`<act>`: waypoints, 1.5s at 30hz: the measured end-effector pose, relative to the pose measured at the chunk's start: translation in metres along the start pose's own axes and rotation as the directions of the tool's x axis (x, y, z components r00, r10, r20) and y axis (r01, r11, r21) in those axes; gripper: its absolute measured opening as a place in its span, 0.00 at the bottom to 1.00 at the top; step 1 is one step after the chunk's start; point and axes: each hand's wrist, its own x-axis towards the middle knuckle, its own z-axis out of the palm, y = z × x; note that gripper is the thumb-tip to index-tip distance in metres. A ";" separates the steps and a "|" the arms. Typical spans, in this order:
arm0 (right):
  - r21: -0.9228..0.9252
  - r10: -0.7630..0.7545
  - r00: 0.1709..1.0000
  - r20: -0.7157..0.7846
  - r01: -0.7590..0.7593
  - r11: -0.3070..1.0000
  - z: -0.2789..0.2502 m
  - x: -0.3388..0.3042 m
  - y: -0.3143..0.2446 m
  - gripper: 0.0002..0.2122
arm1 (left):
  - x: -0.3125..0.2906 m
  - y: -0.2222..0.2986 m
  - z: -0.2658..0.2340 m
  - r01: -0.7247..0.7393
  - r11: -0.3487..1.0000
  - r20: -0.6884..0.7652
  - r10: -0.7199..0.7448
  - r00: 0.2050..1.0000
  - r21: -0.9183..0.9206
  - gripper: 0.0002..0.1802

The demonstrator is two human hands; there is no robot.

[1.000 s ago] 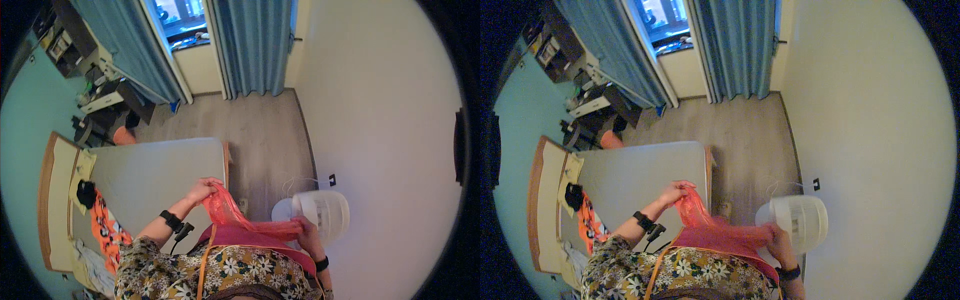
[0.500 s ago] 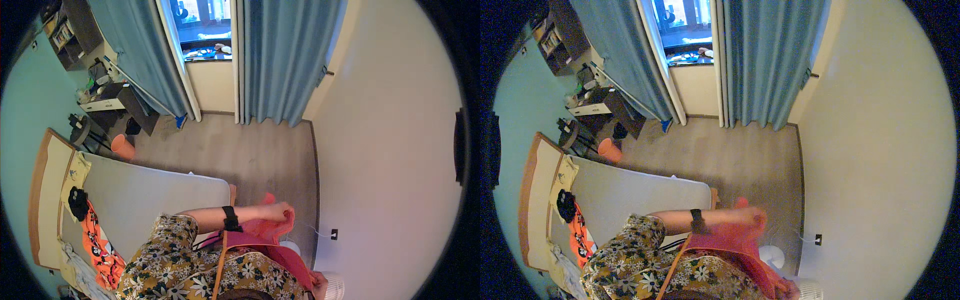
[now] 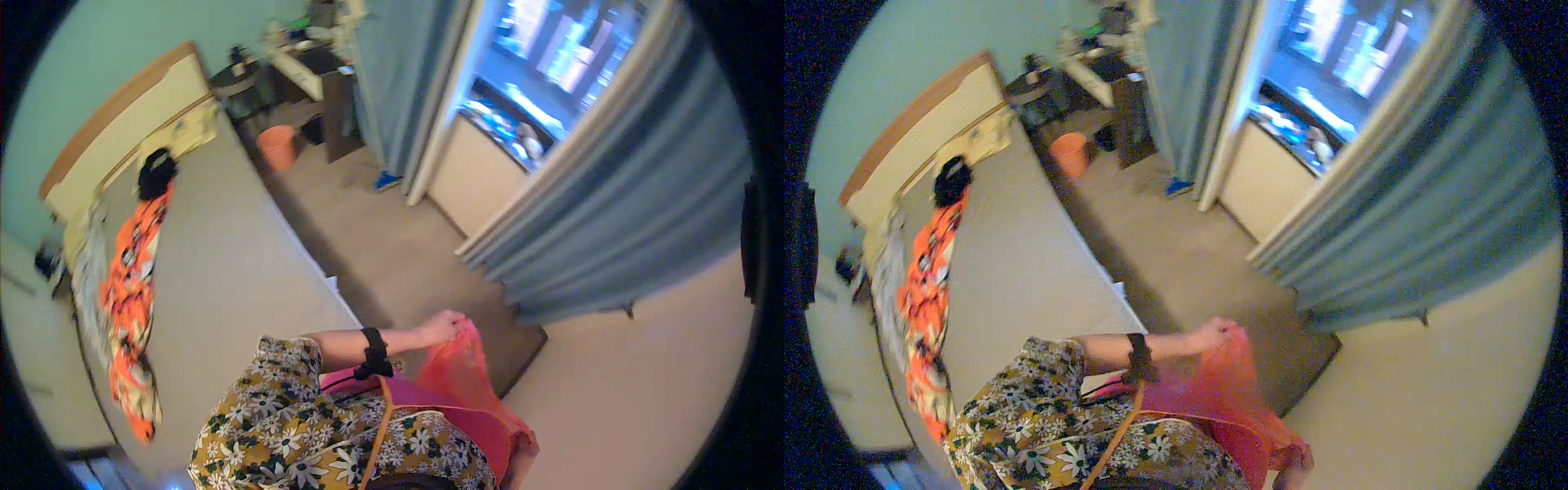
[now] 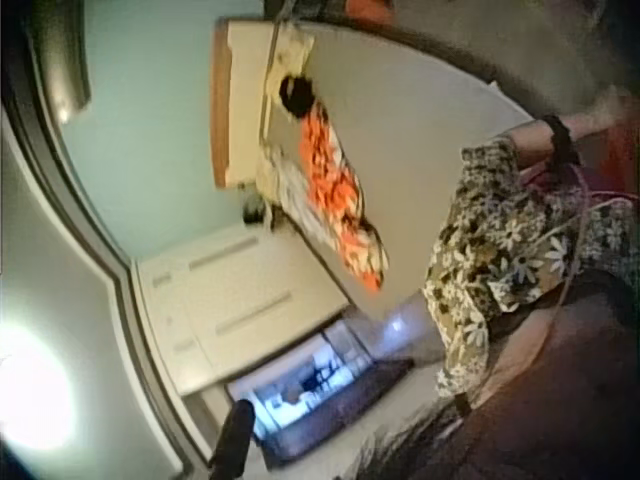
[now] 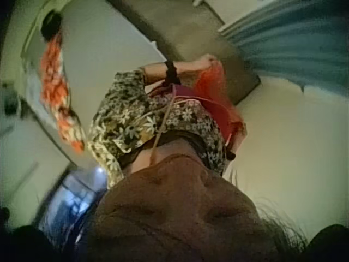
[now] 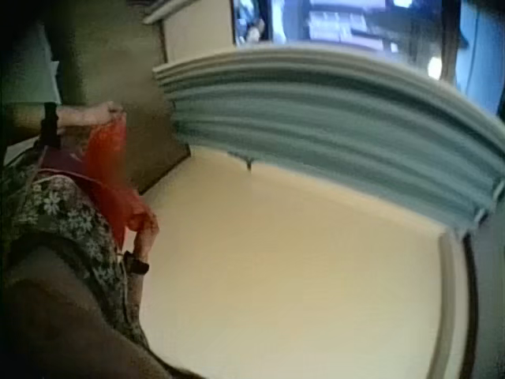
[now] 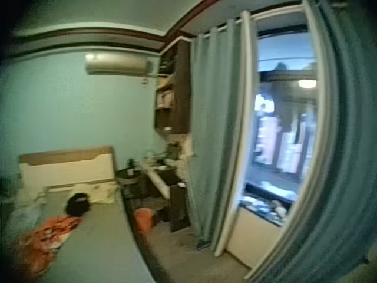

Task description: The recorder prepares a trash can by putting a new liner in and then mops the floor of a bedroom.

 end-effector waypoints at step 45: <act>0.356 -0.163 -0.323 0.932 0.737 0.574 1.087 0.228 -0.317 0.10 | 0.028 -0.114 -0.663 -0.270 0.729 -0.764 -0.644 0.042 -0.630 0.14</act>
